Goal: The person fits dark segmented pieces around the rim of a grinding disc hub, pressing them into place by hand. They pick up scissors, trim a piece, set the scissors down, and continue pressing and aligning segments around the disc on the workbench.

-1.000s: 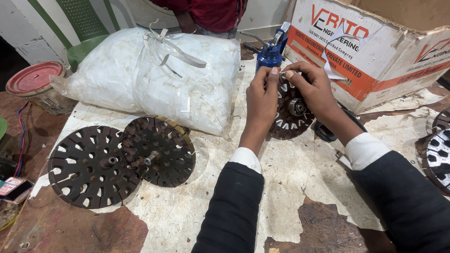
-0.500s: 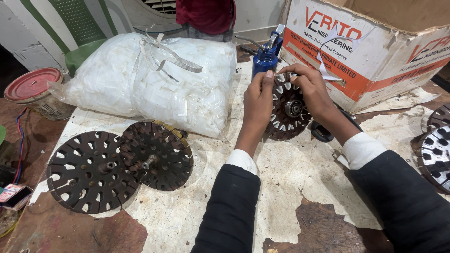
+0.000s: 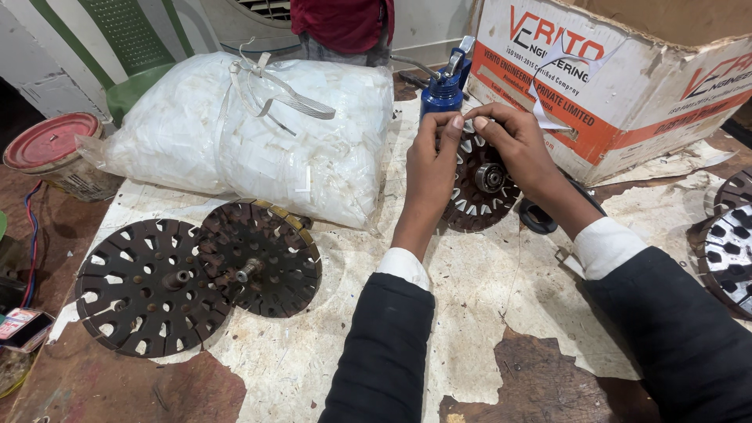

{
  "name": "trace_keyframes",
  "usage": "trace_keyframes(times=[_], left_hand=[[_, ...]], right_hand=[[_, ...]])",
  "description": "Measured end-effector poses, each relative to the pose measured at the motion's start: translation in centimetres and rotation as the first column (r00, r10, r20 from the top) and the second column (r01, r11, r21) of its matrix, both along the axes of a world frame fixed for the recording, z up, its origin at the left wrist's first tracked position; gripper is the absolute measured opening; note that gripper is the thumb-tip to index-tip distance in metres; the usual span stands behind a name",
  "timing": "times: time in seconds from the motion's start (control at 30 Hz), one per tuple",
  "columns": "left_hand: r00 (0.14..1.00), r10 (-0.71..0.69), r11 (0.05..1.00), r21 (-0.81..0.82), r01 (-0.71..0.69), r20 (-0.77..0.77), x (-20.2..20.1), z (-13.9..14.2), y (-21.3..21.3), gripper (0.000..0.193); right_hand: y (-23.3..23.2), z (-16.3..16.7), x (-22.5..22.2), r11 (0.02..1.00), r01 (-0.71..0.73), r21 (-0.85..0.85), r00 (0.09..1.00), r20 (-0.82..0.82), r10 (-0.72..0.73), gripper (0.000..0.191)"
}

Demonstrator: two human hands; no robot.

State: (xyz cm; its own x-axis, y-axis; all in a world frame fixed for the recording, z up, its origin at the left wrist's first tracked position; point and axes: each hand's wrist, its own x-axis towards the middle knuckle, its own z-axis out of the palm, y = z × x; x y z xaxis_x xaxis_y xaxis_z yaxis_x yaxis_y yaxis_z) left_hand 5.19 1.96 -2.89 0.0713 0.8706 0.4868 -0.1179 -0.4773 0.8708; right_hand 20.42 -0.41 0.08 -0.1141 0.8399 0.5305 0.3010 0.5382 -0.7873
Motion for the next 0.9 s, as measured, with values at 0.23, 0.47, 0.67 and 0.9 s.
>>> trace_keyframes(times=[0.23, 0.47, 0.67, 0.9], left_hand=[[0.999, 0.044, 0.999, 0.017, -0.044, -0.032, 0.25, -0.46, 0.3, 0.042], [0.995, 0.078, 0.996, 0.04, -0.075, -0.07, 0.11, -0.27, 0.09, 0.043], [0.998, 0.043, 0.999, 0.012, -0.043, -0.052, -0.04, 0.17, -0.16, 0.043], [0.999, 0.031, 0.999, 0.013, -0.031, -0.032, -0.14, 0.48, -0.53, 0.036]], right_hand=[[0.19, 0.19, 0.01, 0.995, -0.001, -0.1, 0.998, -0.06, -0.005, 0.029], [0.27, 0.46, -0.02, 0.991, -0.026, -0.133, 0.994, -0.112, 0.011, 0.026], [0.31, 0.14, -0.13, 0.995, 0.034, -0.098, 0.998, -0.046, -0.039, 0.027], [0.34, 0.15, -0.16, 0.996, 0.047, -0.077, 0.999, -0.021, -0.048, 0.028]])
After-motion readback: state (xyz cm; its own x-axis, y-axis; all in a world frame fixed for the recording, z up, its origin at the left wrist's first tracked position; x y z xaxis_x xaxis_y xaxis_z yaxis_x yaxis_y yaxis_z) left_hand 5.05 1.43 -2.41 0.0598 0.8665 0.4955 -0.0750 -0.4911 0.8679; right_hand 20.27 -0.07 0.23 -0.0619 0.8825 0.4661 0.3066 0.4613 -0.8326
